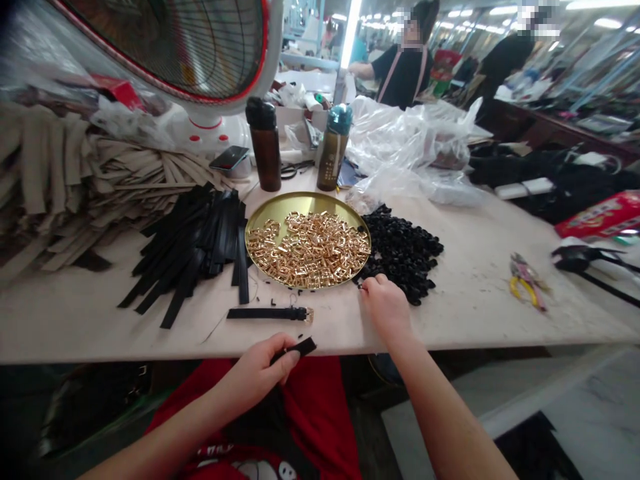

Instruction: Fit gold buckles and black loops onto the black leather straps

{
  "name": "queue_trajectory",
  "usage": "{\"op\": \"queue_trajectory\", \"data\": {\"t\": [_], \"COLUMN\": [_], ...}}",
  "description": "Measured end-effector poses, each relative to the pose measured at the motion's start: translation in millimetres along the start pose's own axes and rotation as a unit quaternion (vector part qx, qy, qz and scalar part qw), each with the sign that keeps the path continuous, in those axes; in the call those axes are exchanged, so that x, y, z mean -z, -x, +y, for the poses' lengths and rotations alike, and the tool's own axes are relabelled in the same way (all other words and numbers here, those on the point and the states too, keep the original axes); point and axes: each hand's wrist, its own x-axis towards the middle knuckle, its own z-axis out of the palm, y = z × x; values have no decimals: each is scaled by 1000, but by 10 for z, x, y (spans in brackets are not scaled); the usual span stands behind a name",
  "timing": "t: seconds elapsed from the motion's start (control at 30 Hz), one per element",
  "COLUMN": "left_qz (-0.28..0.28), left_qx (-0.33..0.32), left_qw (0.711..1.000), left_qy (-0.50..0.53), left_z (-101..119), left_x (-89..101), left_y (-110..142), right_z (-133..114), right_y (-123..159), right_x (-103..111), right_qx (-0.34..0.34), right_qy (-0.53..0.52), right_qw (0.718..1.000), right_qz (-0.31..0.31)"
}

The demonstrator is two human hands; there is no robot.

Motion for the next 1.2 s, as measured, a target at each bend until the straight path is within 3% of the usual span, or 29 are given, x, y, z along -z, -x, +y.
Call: {"op": "queue_trajectory", "data": {"t": [0.07,0.1,0.17,0.23,0.3,0.37,0.43,0.5,0.67,0.87,1.03,1.2], "left_qz": [26,44,81,112,123,114,98,82,18,10,21,28], "left_qx": [-11,-19,-40,-64,-84,-91,-87,-84,-95,-110,-110,-112], "left_qw": [1000,999,996,991,987,984,983,982,978,975,975,975], "left_qy": [2,3,-1,-23,-62,-99,-127,-147,-183,-195,-194,-192], "left_z": [60,95,160,196,196,173,153,150,190,192,162,159], "left_x": [21,31,45,51,52,58,75,107,180,130,106,25], "left_y": [-26,-43,-74,-80,-47,21,98,162,236,332,388,396], "right_z": [-151,-252,-484,-709,-878,-965,-983,-962,-897,-890,-926,-951], "right_y": [145,237,430,603,733,819,877,925,1056,1186,1230,1257], "right_x": [27,43,69,75,59,28,-6,-35,-51,-11,-48,-79], "right_qx": [-36,-65,-124,-167,-192,-188,-161,-145,-178,-161,-175,-162], "right_qy": [-174,-286,-485,-605,-654,-649,-611,-585,-602,-548,-570,-564], "right_qw": [983,954,854,758,712,724,766,790,766,805,788,793], "right_qz": [-38,-71,-144,-179,-166,-135,-116,-113,-140,-160,-156,-163]}}
